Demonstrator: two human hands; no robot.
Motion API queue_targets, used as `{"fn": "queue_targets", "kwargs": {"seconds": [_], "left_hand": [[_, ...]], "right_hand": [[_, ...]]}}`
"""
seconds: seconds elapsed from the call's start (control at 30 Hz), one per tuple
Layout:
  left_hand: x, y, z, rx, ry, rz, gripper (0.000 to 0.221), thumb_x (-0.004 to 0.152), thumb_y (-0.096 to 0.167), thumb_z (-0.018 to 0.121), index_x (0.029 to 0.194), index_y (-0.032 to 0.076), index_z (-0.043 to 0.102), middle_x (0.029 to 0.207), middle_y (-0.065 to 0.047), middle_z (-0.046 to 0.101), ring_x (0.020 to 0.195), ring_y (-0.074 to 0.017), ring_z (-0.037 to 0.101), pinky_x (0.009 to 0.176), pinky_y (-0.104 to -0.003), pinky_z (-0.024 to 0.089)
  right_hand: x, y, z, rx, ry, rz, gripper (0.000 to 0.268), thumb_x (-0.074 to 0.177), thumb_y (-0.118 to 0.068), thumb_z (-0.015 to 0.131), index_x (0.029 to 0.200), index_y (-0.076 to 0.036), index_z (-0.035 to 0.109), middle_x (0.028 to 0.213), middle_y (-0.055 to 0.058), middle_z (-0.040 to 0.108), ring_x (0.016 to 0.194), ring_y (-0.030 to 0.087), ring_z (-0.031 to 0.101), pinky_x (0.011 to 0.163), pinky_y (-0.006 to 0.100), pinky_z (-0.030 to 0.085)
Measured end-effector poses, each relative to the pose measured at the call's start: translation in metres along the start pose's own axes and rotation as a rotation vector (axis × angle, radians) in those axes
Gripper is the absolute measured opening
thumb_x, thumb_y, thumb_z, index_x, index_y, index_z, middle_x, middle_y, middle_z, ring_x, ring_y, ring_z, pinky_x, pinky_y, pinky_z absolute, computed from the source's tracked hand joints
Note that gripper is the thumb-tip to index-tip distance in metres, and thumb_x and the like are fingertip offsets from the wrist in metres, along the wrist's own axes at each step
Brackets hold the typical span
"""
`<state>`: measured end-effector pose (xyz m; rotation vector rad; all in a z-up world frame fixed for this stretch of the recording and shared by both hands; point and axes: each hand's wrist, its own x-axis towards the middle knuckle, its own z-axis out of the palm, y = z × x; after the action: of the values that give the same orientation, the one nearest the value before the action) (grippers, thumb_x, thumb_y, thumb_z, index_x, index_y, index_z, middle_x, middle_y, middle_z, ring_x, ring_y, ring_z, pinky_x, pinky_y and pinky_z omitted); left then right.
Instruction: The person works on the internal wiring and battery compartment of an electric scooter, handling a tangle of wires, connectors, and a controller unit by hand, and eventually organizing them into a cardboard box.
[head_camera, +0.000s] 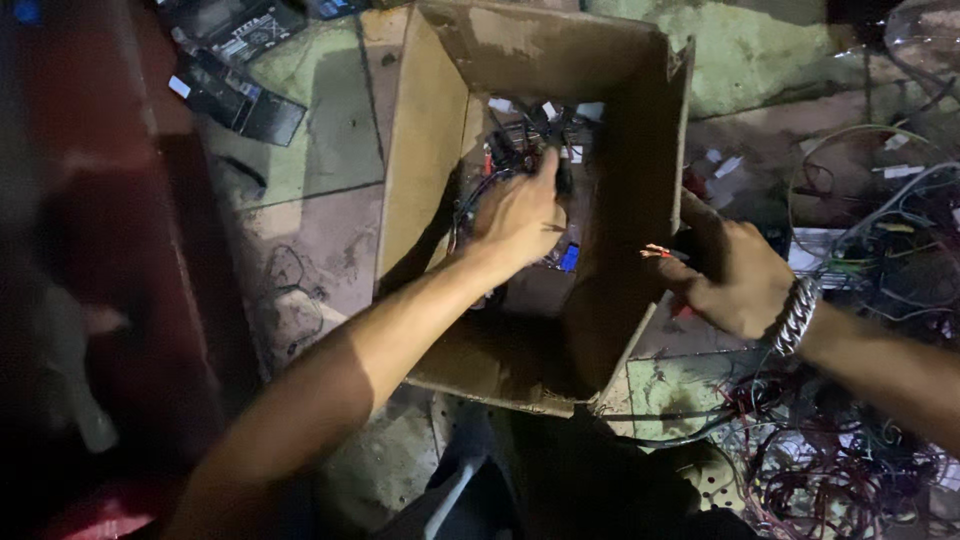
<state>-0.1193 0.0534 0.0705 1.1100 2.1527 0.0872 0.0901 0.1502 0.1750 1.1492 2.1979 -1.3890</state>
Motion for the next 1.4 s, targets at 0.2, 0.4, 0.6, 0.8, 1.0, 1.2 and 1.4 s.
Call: {"fn": "queue_targets", "kwargs": {"seconds": [0.2,0.4,0.6,0.8,1.0,1.2,1.4], "left_hand": [[0.009,-0.046,0.069,-0.117,-0.183,0.317,0.054,0.074,-0.005,0.054,0.125,0.006,0.068,0.106,-0.014,0.068,0.07,-0.0239,0.067,0.062,-0.038,0.061],[-0.045,-0.066,0.147,0.303,-0.592,0.072,0.027,0.084,0.005,0.065,0.108,-0.007,0.07,0.117,-0.027,0.066,0.107,-0.0406,0.066,0.093,-0.048,0.056],[-0.065,-0.055,0.1,0.135,-0.436,0.157,0.032,0.079,0.01,0.068,0.107,-0.005,0.066,0.12,-0.026,0.063,0.114,-0.0435,0.063,0.094,-0.051,0.053],[-0.059,-0.057,0.108,0.172,-0.417,0.197,0.036,0.078,0.006,0.063,0.112,-0.007,0.066,0.12,-0.028,0.066,0.117,-0.0419,0.063,0.099,-0.047,0.053],[-0.058,-0.04,0.071,0.109,-0.325,0.245,0.038,0.079,0.015,0.068,0.112,-0.005,0.065,0.116,-0.025,0.068,0.111,-0.0405,0.066,0.097,-0.046,0.053],[-0.062,-0.02,0.03,0.067,-0.319,0.129,0.035,0.08,0.021,0.072,0.106,-0.001,0.069,0.111,-0.024,0.069,0.106,-0.0408,0.068,0.093,-0.048,0.055],[-0.052,-0.034,0.029,0.114,-0.192,0.111,0.027,0.078,0.007,0.067,0.104,0.0,0.071,0.103,-0.022,0.072,0.1,-0.0375,0.07,0.088,-0.047,0.057]], "right_hand": [[0.001,0.01,0.002,0.103,0.026,-0.032,0.072,0.089,-0.015,0.063,0.156,-0.018,0.036,0.081,0.013,0.079,0.055,0.022,0.076,0.056,0.037,0.061],[0.004,0.018,0.001,0.037,0.073,-0.26,0.077,0.074,0.0,0.056,0.15,-0.01,0.044,0.077,0.015,0.076,0.057,0.02,0.073,0.057,0.036,0.059],[0.002,0.003,0.0,0.057,0.024,-0.086,0.07,0.084,-0.014,0.066,0.15,-0.014,0.042,0.085,0.013,0.078,0.054,0.022,0.075,0.057,0.037,0.06],[0.001,0.003,-0.001,0.039,0.024,-0.123,0.068,0.085,-0.011,0.06,0.151,-0.014,0.042,0.087,0.015,0.078,0.058,0.022,0.076,0.059,0.036,0.061],[0.004,0.011,0.0,-0.017,0.081,-0.251,0.071,0.083,-0.012,0.067,0.149,-0.009,0.042,0.094,0.016,0.078,0.063,0.02,0.076,0.063,0.035,0.061],[0.003,0.005,0.0,0.019,0.0,-0.053,0.074,0.087,-0.014,0.068,0.156,-0.017,0.042,0.087,0.015,0.079,0.056,0.024,0.076,0.06,0.038,0.061],[0.003,0.009,-0.001,0.112,-0.002,-0.088,0.072,0.086,-0.011,0.063,0.153,-0.015,0.038,0.089,0.013,0.079,0.057,0.023,0.076,0.057,0.038,0.063]]}}
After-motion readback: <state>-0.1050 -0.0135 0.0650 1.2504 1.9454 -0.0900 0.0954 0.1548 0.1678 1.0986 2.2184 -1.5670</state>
